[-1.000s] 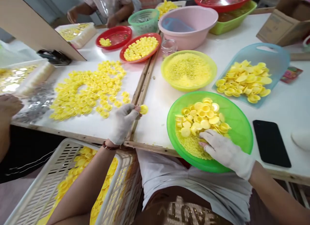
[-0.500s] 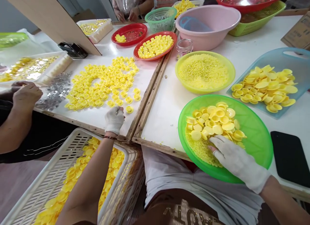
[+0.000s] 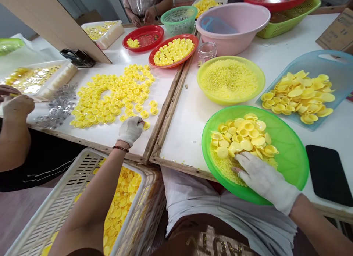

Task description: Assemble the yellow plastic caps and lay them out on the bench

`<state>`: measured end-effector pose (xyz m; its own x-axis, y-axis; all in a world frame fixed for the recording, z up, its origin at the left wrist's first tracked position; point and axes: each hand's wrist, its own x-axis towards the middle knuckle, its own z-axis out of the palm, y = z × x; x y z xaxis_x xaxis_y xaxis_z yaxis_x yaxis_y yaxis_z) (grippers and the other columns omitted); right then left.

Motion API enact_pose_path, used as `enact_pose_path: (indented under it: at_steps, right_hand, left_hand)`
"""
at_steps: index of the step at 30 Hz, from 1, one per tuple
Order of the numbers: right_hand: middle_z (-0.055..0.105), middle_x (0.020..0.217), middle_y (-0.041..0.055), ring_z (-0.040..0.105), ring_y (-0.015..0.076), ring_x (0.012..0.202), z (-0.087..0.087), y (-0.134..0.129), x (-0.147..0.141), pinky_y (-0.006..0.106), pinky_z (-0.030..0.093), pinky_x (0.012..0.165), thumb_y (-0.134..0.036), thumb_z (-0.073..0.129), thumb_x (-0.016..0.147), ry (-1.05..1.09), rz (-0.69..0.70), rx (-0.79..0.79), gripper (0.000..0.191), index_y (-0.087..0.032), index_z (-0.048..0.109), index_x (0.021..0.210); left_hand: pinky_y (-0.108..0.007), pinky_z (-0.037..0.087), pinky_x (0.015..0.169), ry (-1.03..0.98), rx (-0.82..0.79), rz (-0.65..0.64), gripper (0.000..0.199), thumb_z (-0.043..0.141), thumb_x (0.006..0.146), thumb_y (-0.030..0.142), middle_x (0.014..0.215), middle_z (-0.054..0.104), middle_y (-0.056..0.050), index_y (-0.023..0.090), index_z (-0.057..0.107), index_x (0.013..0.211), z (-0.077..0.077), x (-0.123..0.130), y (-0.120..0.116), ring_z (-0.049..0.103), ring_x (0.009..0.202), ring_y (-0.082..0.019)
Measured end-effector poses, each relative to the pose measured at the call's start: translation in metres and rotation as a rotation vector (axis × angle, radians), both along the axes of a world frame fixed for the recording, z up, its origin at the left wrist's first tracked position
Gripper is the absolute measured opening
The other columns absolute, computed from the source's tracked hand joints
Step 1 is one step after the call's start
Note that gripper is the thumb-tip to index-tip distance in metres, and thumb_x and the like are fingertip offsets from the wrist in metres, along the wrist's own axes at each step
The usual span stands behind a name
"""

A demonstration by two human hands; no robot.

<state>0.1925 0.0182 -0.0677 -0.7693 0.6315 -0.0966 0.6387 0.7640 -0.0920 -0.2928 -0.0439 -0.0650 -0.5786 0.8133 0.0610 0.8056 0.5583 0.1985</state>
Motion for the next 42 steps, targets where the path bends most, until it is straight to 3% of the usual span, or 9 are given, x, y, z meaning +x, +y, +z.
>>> enact_pose_path:
  at_steps: [9,13,19,22,25,28,32,36,42]
  right_hand:
    - [0.066,0.127,0.0180,0.067,0.0301,0.111,0.021,0.003,-0.011,0.041,0.052,0.097,-0.030,0.050,0.103,-0.146,-0.140,-0.252,0.034,-0.012,0.062,0.129]
    - [0.066,0.126,0.0169,0.065,0.0313,0.113,0.026,0.007,-0.013,0.042,0.050,0.099,-0.034,0.050,0.104,-0.179,-0.174,-0.301,0.035,-0.012,0.061,0.129]
    - [0.065,0.125,0.0172,0.064,0.0316,0.116,0.025,0.007,-0.012,0.042,0.049,0.100,-0.035,0.046,0.105,-0.162,-0.180,-0.321,0.038,-0.011,0.060,0.130]
    - [0.065,0.126,0.0175,0.064,0.0323,0.116,0.025,0.008,-0.011,0.043,0.049,0.099,-0.038,0.047,0.105,-0.148,-0.184,-0.329,0.040,-0.011,0.060,0.131]
    - [0.065,0.126,0.0188,0.066,0.0339,0.113,0.025,0.009,-0.011,0.043,0.051,0.095,-0.041,0.051,0.103,-0.146,-0.177,-0.334,0.043,-0.010,0.060,0.131]
    - [0.068,0.121,0.0196,0.069,0.0337,0.106,0.024,0.011,-0.012,0.043,0.052,0.090,-0.038,0.052,0.103,-0.152,-0.152,-0.369,0.040,-0.009,0.062,0.128]
    - [0.074,0.105,0.0167,0.070,0.0282,0.093,0.021,0.015,-0.013,0.038,0.051,0.081,-0.027,0.053,0.102,-0.073,-0.153,-0.487,0.024,-0.010,0.068,0.111]
    - [0.068,0.081,0.0049,0.062,0.0176,0.075,0.019,0.026,-0.006,0.031,0.048,0.072,-0.024,0.058,0.099,0.284,-0.231,-0.581,0.017,-0.016,0.064,0.086]
    - [0.048,0.064,-0.0070,0.036,0.0067,0.044,0.044,0.037,-0.005,0.021,0.028,0.041,-0.048,0.057,0.099,1.343,-0.477,-1.140,0.029,-0.023,0.052,0.086]
  left_hand:
    - [-0.041,0.051,0.075,-0.049,0.181,0.022,0.021,0.062,0.082,0.041,0.058,0.059,-0.003,0.022,0.062,0.072,0.007,-0.004,-0.004,0.067,0.082,-0.031]
    - [-0.038,0.044,0.062,-0.178,0.304,0.050,0.025,0.059,0.087,0.048,0.057,0.057,0.002,0.026,0.063,0.076,0.041,0.051,0.008,0.060,0.065,-0.025]
    - [-0.033,0.050,0.065,-0.683,0.311,-0.554,0.015,0.060,0.091,0.035,0.078,0.068,-0.001,0.023,0.068,0.097,0.080,0.204,0.041,0.061,0.068,-0.018]
    - [-0.036,0.052,0.081,-0.488,0.191,-0.883,0.021,0.053,0.092,0.022,0.101,0.074,-0.009,0.020,0.071,0.104,0.074,0.242,0.068,0.067,0.088,-0.023]
    - [-0.044,0.048,0.088,-0.090,0.000,-1.057,0.019,0.054,0.086,0.011,0.094,0.073,-0.012,0.019,0.071,0.085,0.064,0.254,0.091,0.067,0.092,-0.028]
    - [-0.047,0.046,0.085,0.114,-0.160,-1.055,0.016,0.058,0.078,0.005,0.079,0.070,-0.013,0.018,0.065,0.070,0.058,0.257,0.102,0.067,0.083,-0.031]
    - [-0.045,0.048,0.084,0.063,-0.046,-0.951,0.014,0.057,0.082,0.013,0.082,0.072,-0.013,0.018,0.067,0.074,0.061,0.255,0.100,0.068,0.085,-0.031]
    - [-0.034,0.055,0.074,-0.432,0.189,-0.683,0.021,0.056,0.088,0.026,0.090,0.076,-0.008,0.019,0.073,0.097,0.066,0.251,0.089,0.071,0.080,-0.024]
    - [-0.029,0.061,0.059,-1.176,0.046,-0.489,0.022,0.065,0.078,0.026,0.076,0.071,-0.003,0.015,0.071,0.096,0.054,0.279,0.074,0.069,0.058,-0.016]
